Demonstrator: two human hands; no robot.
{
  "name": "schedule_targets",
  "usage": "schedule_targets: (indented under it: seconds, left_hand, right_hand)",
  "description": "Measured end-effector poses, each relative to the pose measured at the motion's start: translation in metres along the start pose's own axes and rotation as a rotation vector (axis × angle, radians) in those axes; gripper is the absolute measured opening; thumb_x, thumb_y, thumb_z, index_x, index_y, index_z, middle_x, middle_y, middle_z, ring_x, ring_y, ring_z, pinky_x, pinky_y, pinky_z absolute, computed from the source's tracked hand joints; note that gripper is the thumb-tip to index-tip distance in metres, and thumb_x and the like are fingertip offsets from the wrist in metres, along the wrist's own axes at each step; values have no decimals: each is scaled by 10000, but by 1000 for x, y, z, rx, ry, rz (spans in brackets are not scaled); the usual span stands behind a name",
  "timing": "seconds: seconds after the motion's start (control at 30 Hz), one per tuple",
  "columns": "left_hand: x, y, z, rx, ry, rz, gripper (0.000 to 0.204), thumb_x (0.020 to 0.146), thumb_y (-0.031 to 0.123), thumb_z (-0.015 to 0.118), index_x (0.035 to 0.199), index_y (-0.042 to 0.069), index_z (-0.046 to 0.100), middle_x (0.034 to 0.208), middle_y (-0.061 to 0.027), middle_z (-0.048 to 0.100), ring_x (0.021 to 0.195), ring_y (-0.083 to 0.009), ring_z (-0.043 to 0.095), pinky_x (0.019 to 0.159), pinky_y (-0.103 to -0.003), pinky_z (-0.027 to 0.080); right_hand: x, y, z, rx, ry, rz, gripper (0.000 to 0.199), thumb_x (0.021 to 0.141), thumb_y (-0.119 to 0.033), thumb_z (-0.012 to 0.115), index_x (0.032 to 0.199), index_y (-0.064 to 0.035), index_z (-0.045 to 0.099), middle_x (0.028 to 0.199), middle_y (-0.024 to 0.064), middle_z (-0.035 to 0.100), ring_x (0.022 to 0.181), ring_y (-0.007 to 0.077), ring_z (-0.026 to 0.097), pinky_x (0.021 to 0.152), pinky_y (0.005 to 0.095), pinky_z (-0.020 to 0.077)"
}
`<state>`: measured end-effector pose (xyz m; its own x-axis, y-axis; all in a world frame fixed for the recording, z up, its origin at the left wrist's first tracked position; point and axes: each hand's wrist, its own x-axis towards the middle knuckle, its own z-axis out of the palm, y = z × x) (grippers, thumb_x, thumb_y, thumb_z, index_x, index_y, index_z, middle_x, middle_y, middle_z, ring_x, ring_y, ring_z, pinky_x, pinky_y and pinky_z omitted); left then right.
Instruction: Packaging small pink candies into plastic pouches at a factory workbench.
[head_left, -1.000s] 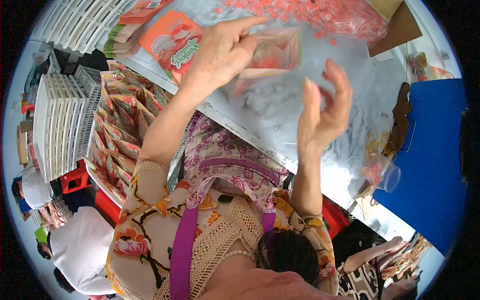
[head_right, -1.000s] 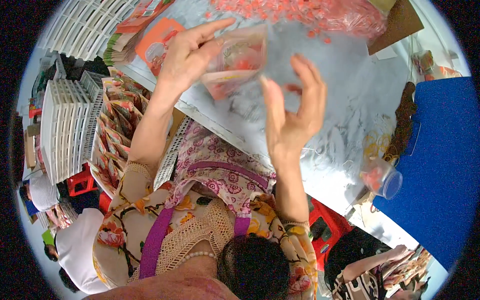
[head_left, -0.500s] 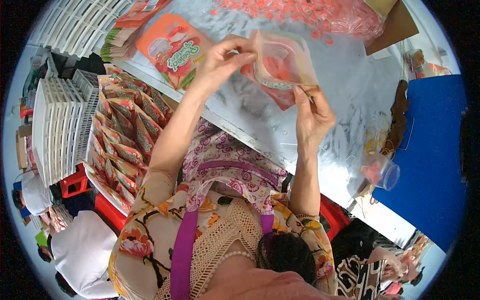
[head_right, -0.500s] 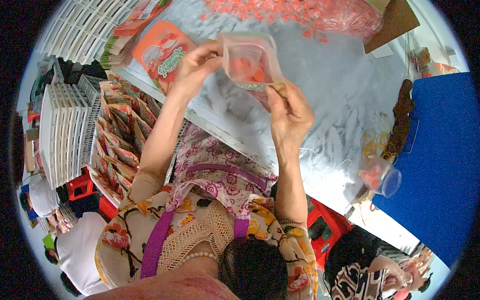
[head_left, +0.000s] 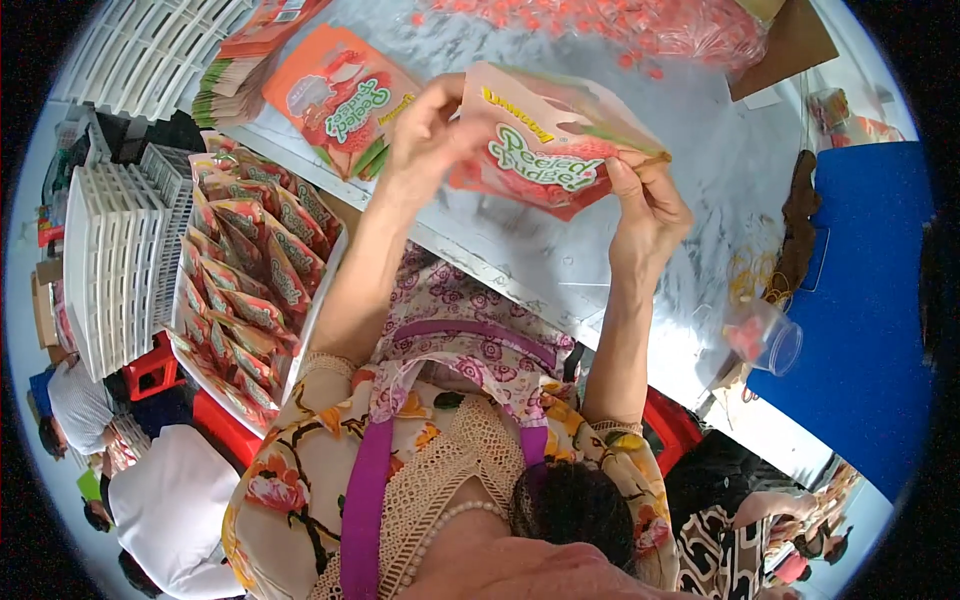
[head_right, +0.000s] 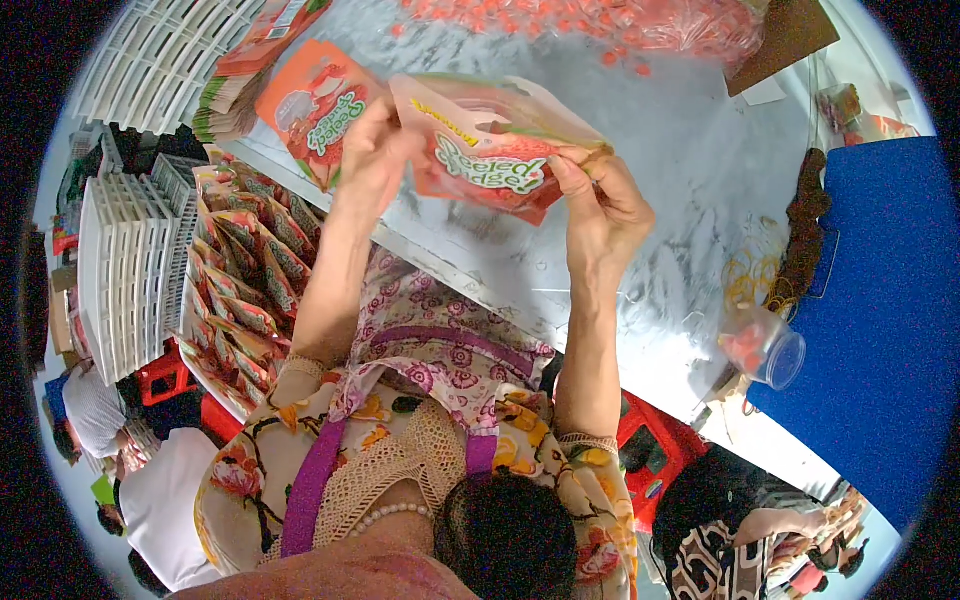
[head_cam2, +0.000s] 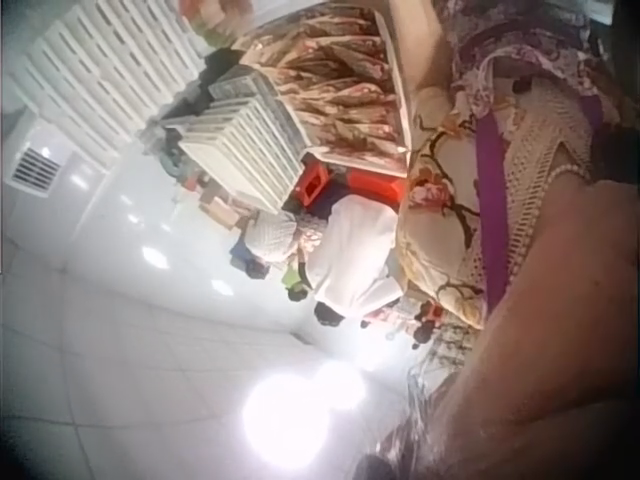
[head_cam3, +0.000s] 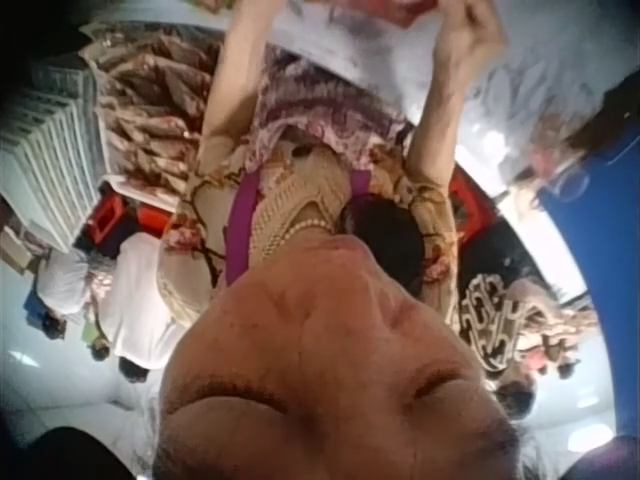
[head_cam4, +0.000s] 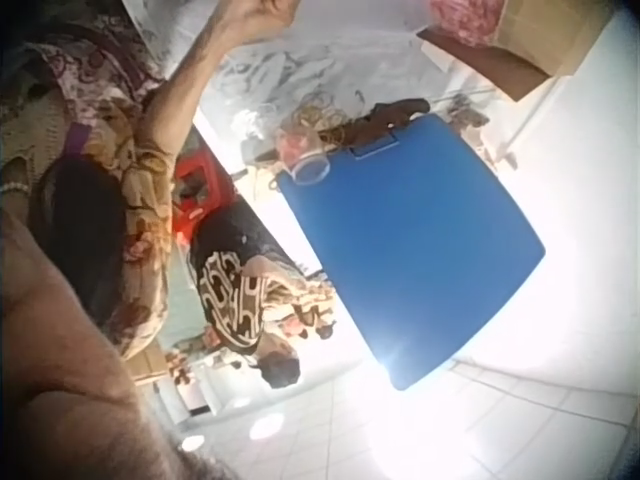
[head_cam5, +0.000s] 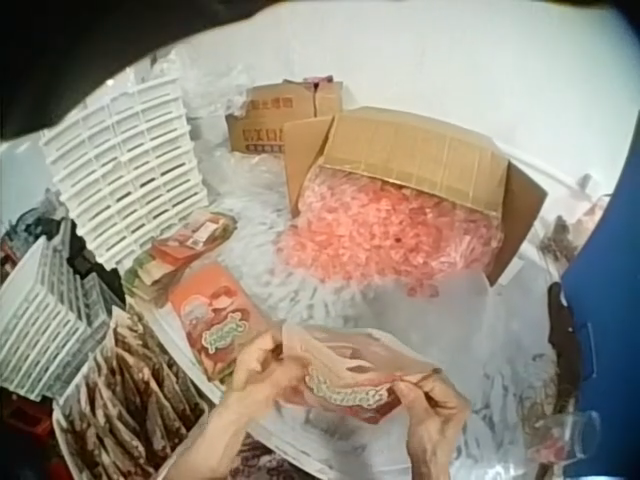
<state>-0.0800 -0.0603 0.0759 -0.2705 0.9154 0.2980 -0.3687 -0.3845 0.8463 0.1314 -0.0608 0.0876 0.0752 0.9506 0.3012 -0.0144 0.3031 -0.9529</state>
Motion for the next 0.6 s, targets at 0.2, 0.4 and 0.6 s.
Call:
schedule_targets:
  seconds: [0.2,0.4,0.6]
  left_hand:
    - [12,26,-10,258,-520,-212,279,752,33,754,1019,-30,701,925,-86,686,890,-132,654,692,-276,559]
    - [-1,32,4,443,-247,-114,194,755,42,764,931,-32,727,820,-67,706,633,-79,635,455,-190,481]
    - [-3,25,1,478,-278,-139,152,792,55,739,935,4,737,778,-58,703,681,-75,623,584,-222,500]
  right_hand:
    - [-4,2,6,1,-127,13,46,823,0,701,847,34,681,933,65,679,796,101,570,740,246,462]
    - [17,-34,6,-185,-254,13,109,771,-25,750,848,23,689,917,67,687,779,118,610,689,271,495]
    - [46,-67,21,-747,-621,-270,175,713,-133,774,824,-28,689,747,103,641,637,232,613,588,325,472]
